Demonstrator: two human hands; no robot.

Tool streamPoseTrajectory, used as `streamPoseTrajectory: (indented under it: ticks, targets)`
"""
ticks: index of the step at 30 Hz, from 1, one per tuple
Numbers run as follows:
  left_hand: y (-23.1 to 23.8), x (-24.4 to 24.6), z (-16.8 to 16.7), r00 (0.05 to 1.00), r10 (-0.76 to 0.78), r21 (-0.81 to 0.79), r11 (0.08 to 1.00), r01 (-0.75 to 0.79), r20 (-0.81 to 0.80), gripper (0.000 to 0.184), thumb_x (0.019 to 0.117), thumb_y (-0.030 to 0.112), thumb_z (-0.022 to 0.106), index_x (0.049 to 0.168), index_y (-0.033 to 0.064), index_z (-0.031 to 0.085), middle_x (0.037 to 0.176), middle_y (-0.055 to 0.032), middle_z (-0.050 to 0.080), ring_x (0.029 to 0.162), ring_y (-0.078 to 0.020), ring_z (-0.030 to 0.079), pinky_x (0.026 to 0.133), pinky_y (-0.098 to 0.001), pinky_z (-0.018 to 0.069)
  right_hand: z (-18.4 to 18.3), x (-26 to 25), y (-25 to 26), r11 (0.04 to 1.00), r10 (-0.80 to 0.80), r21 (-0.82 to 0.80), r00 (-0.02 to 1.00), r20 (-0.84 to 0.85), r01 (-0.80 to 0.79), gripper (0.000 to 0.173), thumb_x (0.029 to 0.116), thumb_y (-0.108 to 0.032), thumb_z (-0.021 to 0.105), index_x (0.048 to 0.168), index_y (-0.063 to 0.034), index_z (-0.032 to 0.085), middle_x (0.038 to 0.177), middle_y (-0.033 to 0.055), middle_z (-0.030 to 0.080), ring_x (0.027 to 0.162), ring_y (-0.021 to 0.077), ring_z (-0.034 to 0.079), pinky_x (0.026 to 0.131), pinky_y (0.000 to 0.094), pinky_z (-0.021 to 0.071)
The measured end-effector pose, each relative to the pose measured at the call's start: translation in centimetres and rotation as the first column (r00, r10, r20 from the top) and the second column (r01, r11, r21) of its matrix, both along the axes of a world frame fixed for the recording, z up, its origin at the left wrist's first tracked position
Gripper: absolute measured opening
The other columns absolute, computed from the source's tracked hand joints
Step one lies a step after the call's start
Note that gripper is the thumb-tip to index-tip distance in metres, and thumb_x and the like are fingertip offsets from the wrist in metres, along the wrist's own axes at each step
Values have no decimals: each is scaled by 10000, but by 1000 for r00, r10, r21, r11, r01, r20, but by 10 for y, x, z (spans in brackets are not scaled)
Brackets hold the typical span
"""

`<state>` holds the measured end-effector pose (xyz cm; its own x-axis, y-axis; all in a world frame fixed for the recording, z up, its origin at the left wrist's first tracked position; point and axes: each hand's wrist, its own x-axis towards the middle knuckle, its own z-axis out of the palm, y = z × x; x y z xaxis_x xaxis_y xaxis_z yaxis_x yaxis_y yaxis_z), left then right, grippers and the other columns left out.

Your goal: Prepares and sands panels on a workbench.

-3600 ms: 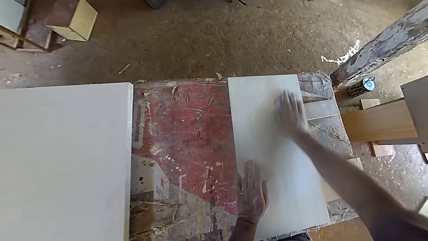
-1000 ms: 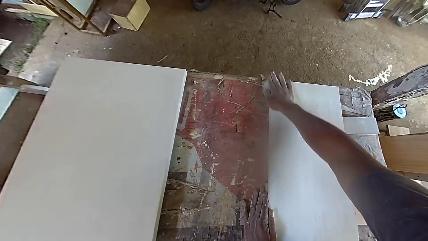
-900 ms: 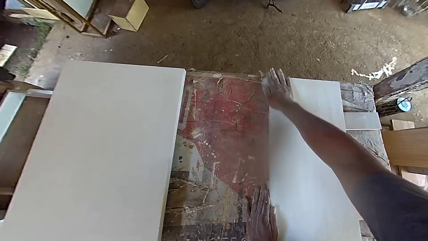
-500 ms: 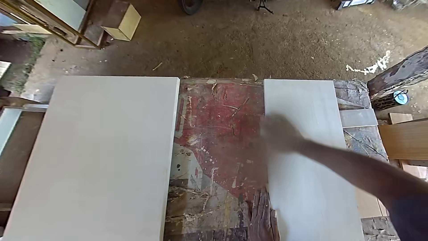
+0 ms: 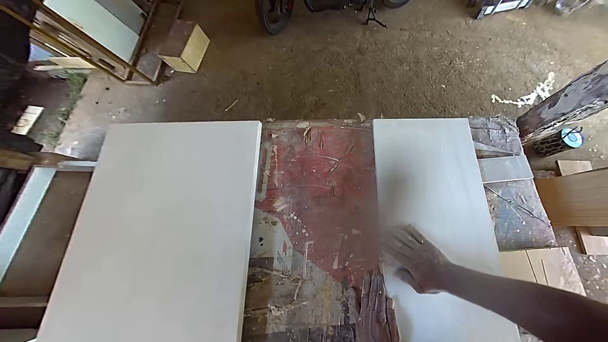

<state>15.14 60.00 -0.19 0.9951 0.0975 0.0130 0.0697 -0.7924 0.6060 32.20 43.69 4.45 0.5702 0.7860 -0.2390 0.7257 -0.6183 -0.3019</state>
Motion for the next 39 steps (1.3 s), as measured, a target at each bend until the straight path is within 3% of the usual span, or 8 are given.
streamPoseTrajectory:
  ticks: [6,10,13,18,20,30,33,39]
  targets:
    - [2,8,11,999,6,-36,999,-7,-38,648,1074,429,183,1477,80,552,1556,-46,508,1503,-244,383,1235,-647,139,-25,226,54,962,-268,122,936,230,246,689,1034,-548,323,1626,-198,313,1691,44,288,1579,282,200,1252,652,99]
    - [2,0,1,1000,17,-20,1000,-18,-21,651,1075,454,159,1508,126,518,1585,-10,475,1529,-191,327,1262,-600,79,-15,323,89,873,-482,35,849,216,487,730,1036,-601,251,1649,-204,231,1728,-11,165,1601,281,69,1238,665,56]
    - [2,-3,-2,1000,14,1,1000,-14,2,639,1075,448,174,1511,129,514,1584,-12,476,1527,-195,333,1258,-606,88,-14,271,75,850,-525,97,814,250,518,728,1045,-564,248,1645,-152,237,1724,38,179,1597,311,86,1250,645,74]
    - [3,1,6,1000,-1,12,1000,1,-1,605,1078,404,211,1526,107,489,1587,-40,469,1522,-230,347,1242,-635,119,-10,21,-4,901,-434,66,882,185,429,697,1030,-480,293,1619,-106,314,1692,93,272,1580,345,173,1241,684,109]
    - [1,2,6,1000,-6,14,1000,6,6,603,1080,410,217,1521,110,498,1584,-37,474,1523,-225,345,1239,-632,114,-2,-12,-20,923,-378,-34,919,109,384,719,1028,-533,287,1629,-138,298,1703,47,252,1582,343,165,1220,707,99]
    - [1,8,9,999,9,-25,1000,-10,-32,638,1077,445,194,1497,100,527,1560,-45,505,1509,-232,372,1247,-626,130,-9,315,42,749,-648,17,728,224,662,744,1031,-608,237,1651,-196,223,1732,7,146,1599,325,48,1209,723,35]
    - [0,9,14,1000,7,-33,999,-7,-11,640,1070,420,214,1453,51,570,1510,-85,556,1474,-290,429,1215,-670,189,-13,252,29,769,-634,111,730,254,630,736,1036,-557,275,1646,-146,234,1725,54,176,1595,345,74,1223,708,59]
    - [-1,4,9,1000,-14,-25,1000,15,10,639,1080,431,191,1500,73,513,1559,-84,501,1515,-251,361,1242,-628,121,-4,-47,-24,892,-451,34,884,123,451,687,1021,-524,340,1612,-174,352,1686,11,305,1573,327,212,1197,735,138]
